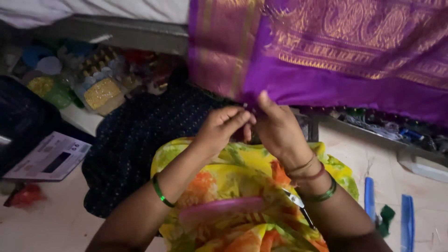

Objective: Tie decorative tassels and knots onto the border of a purple silk saree using thread and tools.

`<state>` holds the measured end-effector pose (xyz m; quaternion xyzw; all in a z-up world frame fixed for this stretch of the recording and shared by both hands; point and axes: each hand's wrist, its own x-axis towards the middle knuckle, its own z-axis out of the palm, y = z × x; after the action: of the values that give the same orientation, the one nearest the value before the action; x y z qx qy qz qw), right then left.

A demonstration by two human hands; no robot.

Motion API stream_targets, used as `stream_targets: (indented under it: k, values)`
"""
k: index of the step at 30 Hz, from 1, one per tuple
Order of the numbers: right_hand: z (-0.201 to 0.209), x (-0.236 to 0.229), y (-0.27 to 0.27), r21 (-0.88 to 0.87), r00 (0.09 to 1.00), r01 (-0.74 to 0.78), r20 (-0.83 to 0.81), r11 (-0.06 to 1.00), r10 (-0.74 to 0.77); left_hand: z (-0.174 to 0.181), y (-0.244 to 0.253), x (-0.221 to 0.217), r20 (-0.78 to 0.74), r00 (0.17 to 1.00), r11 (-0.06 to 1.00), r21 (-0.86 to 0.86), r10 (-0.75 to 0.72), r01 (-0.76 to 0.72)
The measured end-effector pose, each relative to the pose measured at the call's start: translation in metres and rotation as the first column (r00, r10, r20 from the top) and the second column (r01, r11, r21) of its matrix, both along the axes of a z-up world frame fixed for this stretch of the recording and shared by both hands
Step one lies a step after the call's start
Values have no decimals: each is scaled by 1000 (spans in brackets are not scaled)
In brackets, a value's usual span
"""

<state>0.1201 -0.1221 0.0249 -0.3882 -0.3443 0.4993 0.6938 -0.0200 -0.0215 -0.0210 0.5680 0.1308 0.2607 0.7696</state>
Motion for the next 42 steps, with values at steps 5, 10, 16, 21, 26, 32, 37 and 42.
stream_targets:
  k: [5,10,16,21,26,32,37,42]
  values:
    - [10,-30,18,-151,963,267,65,952,-260,10,17,-4,-72,996,987,154,51,-40]
    - [-62,-26,23,103,754,599,260,794,-603,33,25,12,34,999,997,79,18,-21]
    - [-65,-17,14,367,447,525,649,768,-616,8,22,32,92,976,960,183,197,-211]
    - [-25,-16,21,34,898,368,245,929,-365,2,12,20,19,916,810,459,401,-364]
    - [-19,-24,30,47,956,274,-119,960,-267,4,12,8,231,848,533,691,477,-488]
    - [-63,-27,21,-29,907,421,42,907,-419,18,27,9,105,962,808,524,252,-269]
    - [-52,-26,13,15,973,230,-25,973,-229,33,34,8,-29,994,994,38,-104,105]
    - [-72,-8,3,-10,971,225,82,974,-224,30,26,12,4,998,997,-40,-64,64]
